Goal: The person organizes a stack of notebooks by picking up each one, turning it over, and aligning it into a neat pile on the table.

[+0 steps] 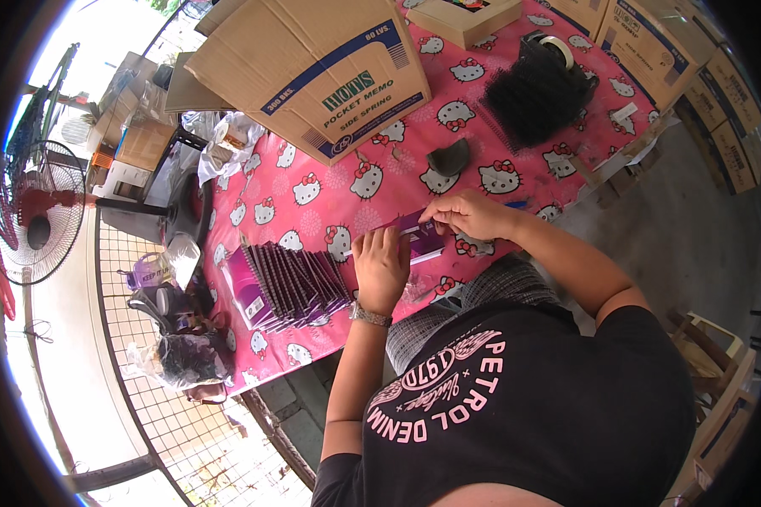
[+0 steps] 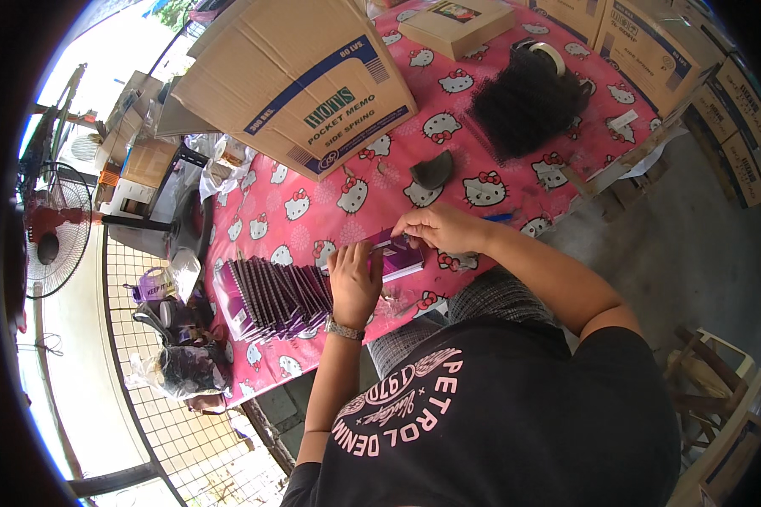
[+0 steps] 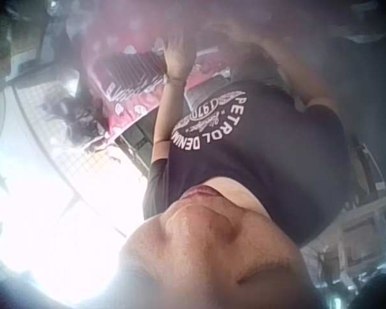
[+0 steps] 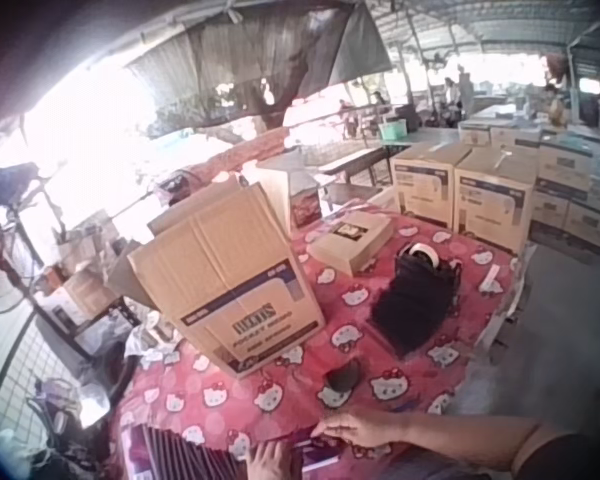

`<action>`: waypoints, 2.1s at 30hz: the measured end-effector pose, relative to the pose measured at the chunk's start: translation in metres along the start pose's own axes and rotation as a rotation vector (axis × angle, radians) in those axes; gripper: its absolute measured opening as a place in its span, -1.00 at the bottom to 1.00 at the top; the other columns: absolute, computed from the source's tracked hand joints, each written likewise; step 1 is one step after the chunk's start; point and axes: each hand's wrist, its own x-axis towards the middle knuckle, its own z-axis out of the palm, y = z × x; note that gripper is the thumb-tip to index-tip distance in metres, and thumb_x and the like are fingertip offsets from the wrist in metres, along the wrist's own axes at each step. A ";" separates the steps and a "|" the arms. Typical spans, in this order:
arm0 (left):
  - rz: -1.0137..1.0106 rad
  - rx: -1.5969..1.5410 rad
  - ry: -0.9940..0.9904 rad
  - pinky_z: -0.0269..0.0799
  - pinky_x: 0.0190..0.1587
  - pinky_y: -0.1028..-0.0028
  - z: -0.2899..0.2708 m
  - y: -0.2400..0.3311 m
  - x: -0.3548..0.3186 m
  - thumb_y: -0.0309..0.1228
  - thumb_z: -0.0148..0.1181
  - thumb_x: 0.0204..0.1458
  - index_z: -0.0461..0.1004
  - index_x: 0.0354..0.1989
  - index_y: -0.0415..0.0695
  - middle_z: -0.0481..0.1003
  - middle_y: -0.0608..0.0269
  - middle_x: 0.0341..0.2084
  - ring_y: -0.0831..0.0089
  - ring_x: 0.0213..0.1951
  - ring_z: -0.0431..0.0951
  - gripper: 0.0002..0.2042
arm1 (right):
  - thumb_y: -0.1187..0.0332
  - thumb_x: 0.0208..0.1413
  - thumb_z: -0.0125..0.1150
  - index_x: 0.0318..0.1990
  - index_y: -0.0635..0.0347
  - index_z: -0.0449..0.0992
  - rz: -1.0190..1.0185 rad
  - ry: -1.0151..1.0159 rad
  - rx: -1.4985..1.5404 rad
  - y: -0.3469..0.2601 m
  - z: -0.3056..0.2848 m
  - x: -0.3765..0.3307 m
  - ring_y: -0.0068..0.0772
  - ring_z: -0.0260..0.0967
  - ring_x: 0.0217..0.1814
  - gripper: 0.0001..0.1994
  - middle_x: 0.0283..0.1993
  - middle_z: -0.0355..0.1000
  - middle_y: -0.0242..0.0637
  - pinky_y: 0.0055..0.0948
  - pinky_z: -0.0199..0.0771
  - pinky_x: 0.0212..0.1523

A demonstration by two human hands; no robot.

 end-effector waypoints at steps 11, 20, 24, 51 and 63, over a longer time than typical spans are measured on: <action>0.029 -0.037 -0.008 0.24 0.11 0.16 0.007 0.016 0.003 -0.41 0.21 -0.02 0.39 -0.08 -0.10 0.49 0.16 -0.28 0.16 -0.13 0.48 -0.69 | 0.38 0.23 0.15 0.07 0.18 0.34 -0.271 0.191 -0.510 -0.021 0.018 -0.009 -0.07 0.50 -0.28 -0.71 -0.31 0.48 -0.09 -0.21 0.48 -0.22; 0.008 -0.042 -0.075 0.18 0.19 0.06 0.006 0.011 0.002 -0.33 0.19 0.12 0.43 -0.14 -0.10 0.51 0.18 -0.24 0.17 -0.06 0.48 -0.80 | -0.09 0.07 0.24 0.06 0.22 0.41 0.150 0.624 -1.242 0.082 -0.013 0.064 -0.05 0.43 0.14 -0.41 0.05 0.48 -0.01 -0.12 0.40 0.12; -0.081 0.183 0.005 0.15 0.19 0.00 0.000 0.020 -0.005 -0.28 0.24 0.09 0.42 -0.11 -0.06 0.47 0.18 -0.12 0.13 0.05 0.41 -0.75 | 0.01 0.00 0.29 0.09 0.18 0.47 0.257 0.280 -0.744 0.054 -0.038 0.070 -0.18 0.42 0.15 -0.44 -0.01 0.52 -0.13 -0.24 0.35 0.16; -0.219 -0.093 -0.010 0.20 0.08 0.09 0.003 0.001 -0.005 -0.21 0.43 -0.16 0.49 -0.16 -0.03 0.44 0.20 -0.15 0.13 -0.01 0.39 -0.61 | 0.32 -0.14 0.36 0.03 0.23 0.55 0.011 -0.317 -0.288 -0.017 -0.041 0.046 -0.34 0.27 0.29 -0.52 0.21 0.37 -0.24 -0.36 0.19 0.31; -0.275 -0.150 0.013 0.29 0.05 0.10 -0.002 -0.041 -0.014 -0.32 0.42 -0.16 0.57 -0.21 -0.01 0.43 0.14 -0.14 0.06 -0.01 0.40 -0.71 | 0.26 0.03 0.34 0.03 0.26 0.51 0.116 -0.459 0.324 -0.008 -0.015 0.072 -0.55 0.40 0.02 -0.58 -0.08 0.50 -0.36 -0.49 0.32 0.11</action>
